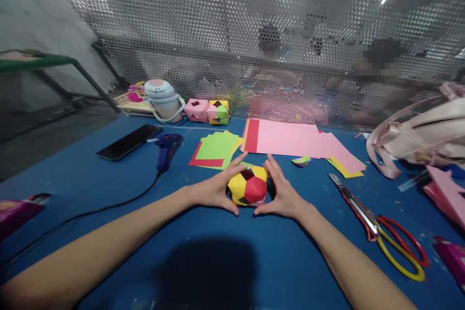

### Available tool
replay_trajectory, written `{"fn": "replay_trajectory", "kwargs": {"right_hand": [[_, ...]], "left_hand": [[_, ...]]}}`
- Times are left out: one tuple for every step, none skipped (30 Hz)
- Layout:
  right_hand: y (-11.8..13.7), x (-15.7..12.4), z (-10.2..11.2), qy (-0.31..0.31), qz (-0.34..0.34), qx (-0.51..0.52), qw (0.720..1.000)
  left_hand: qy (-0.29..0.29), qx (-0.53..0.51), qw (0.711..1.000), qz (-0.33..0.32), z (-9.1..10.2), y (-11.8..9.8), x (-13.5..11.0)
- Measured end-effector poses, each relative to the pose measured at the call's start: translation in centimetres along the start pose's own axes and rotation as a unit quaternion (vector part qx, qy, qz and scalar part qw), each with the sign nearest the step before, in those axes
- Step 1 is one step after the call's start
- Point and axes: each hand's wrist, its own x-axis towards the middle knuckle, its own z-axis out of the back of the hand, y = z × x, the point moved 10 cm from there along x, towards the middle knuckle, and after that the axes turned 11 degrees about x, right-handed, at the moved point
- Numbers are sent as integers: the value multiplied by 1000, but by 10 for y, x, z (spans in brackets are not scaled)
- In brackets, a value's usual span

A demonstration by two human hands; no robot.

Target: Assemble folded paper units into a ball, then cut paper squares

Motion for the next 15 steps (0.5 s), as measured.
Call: {"fn": "replay_trajectory", "kwargs": {"right_hand": [[-5, 0, 0, 2, -24, 6, 1000], [-9, -1, -2, 12, -47, 8, 999], [-13, -2, -5, 24, -67, 5, 997], [-16, -3, -7, 33, -82, 1, 996], [-19, -4, -8, 35, -94, -1, 995], [-20, -4, -8, 32, -103, 0, 994], [-22, -4, -7, 24, -108, 4, 994], [-22, -2, -4, 14, -109, 11, 994], [-21, 2, -1, 0, -105, 20, 994], [-20, 7, 4, -16, -99, 33, 994], [-20, 14, 10, -35, -92, 50, 994], [-20, 24, 17, -54, -85, 71, 992], [-22, 35, 24, -71, -82, 95, 990], [-26, 48, 30, -85, -82, 121, 986], [-31, 62, 35, -93, -88, 145, 981]], "left_hand": [[6, -3, 1000, 7, 0, 2, 0], [10, -7, 1000, 17, 1, 5, -1], [13, -11, 999, 30, 2, 8, -2], [15, -14, 999, 47, 3, 11, -3], [18, -17, 998, 65, 3, 14, -4], [20, -20, 996, 82, 4, 17, -4], [20, -24, 995, 94, 5, 19, -4], [16, -29, 994, 102, 7, 20, -3], [9, -37, 994, 105, 10, 20, -1], [-5, -52, 993, 103, 14, 21, 3], [-22, -72, 992, 100, 19, 22, 8], [-42, -100, 989, 98, 25, 25, 13], [-67, -131, 985, 94, 32, 30, 20], [-90, -154, 979, 96, 39, 37, 27], [-114, -162, 975, 102, 46, 47, 35]]}}
